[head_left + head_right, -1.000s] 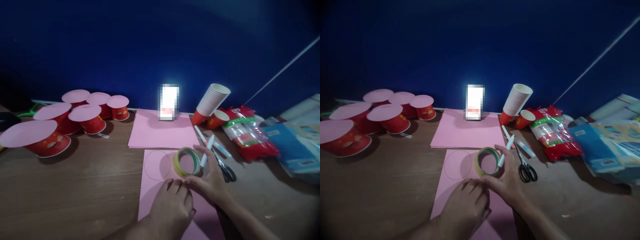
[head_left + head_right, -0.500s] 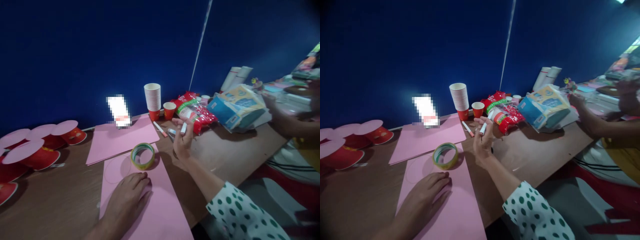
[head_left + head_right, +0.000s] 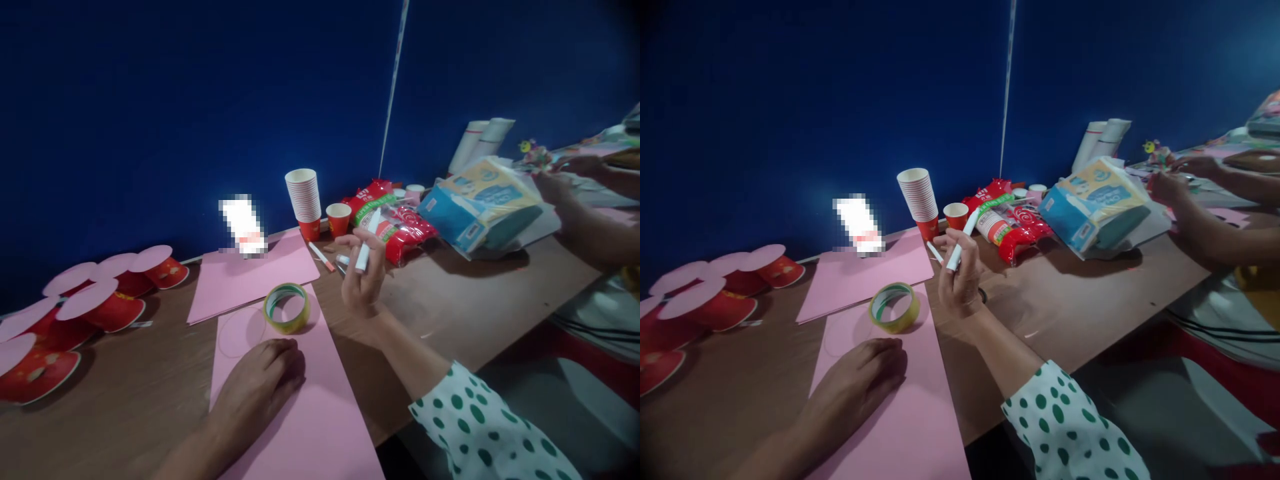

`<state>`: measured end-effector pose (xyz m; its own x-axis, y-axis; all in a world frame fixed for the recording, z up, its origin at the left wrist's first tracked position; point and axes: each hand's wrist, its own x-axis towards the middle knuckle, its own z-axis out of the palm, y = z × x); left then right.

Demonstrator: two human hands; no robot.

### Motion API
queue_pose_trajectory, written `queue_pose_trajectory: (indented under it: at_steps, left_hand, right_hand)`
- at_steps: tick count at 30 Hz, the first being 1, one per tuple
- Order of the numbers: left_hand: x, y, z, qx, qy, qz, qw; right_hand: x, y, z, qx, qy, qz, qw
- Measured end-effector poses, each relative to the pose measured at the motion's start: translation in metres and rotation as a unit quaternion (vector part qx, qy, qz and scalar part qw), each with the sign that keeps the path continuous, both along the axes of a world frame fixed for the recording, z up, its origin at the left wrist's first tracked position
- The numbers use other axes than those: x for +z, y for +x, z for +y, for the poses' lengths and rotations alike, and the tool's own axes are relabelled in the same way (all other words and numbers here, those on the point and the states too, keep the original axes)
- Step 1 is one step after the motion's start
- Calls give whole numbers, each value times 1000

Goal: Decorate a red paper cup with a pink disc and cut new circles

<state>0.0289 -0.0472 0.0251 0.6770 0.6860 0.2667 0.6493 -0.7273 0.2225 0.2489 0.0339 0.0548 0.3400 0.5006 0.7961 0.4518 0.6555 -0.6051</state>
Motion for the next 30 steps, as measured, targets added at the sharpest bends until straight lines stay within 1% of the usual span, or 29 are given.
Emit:
queue_pose_trajectory:
  at_steps: [2, 4, 6, 7, 9, 10, 12, 14, 17, 19, 25, 27, 30]
  left_hand:
    - [6, -4, 0, -8, 18, -16, 1000]
    - [15, -10, 6, -3, 44, -39, 998]
    - [28, -17, 19, 32, 55, -61, 996]
    - [34, -20, 28, 53, 44, -61, 996]
    - [47, -24, 47, 62, 7, -45, 997]
    - [52, -25, 56, 56, -18, -31, 998]
    - [61, -21, 73, 20, -74, 5, 997]
    - [68, -14, 85, 0, -102, 28, 994]
    - [73, -4, 97, -36, -109, 54, 992]
    - [76, 0, 103, -46, -110, 64, 991]
    - [83, 7, 113, -54, -126, 106, 985]
    - [84, 10, 114, -54, -141, 127, 980]
    - [85, 14, 113, -40, -149, 143, 978]
  right_hand:
    - [-1, -1, 0, 6, -9, 2, 1000]
    - [-2, -3, 0, 5, -20, 7, 1000]
    - [-3, -6, -1, 6, -32, 13, 999]
    - [-4, -8, -1, 8, -38, 14, 999]
    - [-6, -11, -1, 15, -47, 12, 999]
    - [-6, -12, -1, 17, -47, 11, 999]
    - [-8, -13, -2, 21, -40, 7, 999]
    - [-9, -13, -2, 26, -37, 5, 999]
    - [-11, -13, 0, 33, -46, 3, 998]
    - [-12, -14, 1, 37, -44, 4, 998]
    - [-16, -14, 3, 74, -29, -2, 997]
    - [-17, -13, 3, 72, -27, -11, 997]
    - [-18, -13, 3, 49, -16, -25, 998]
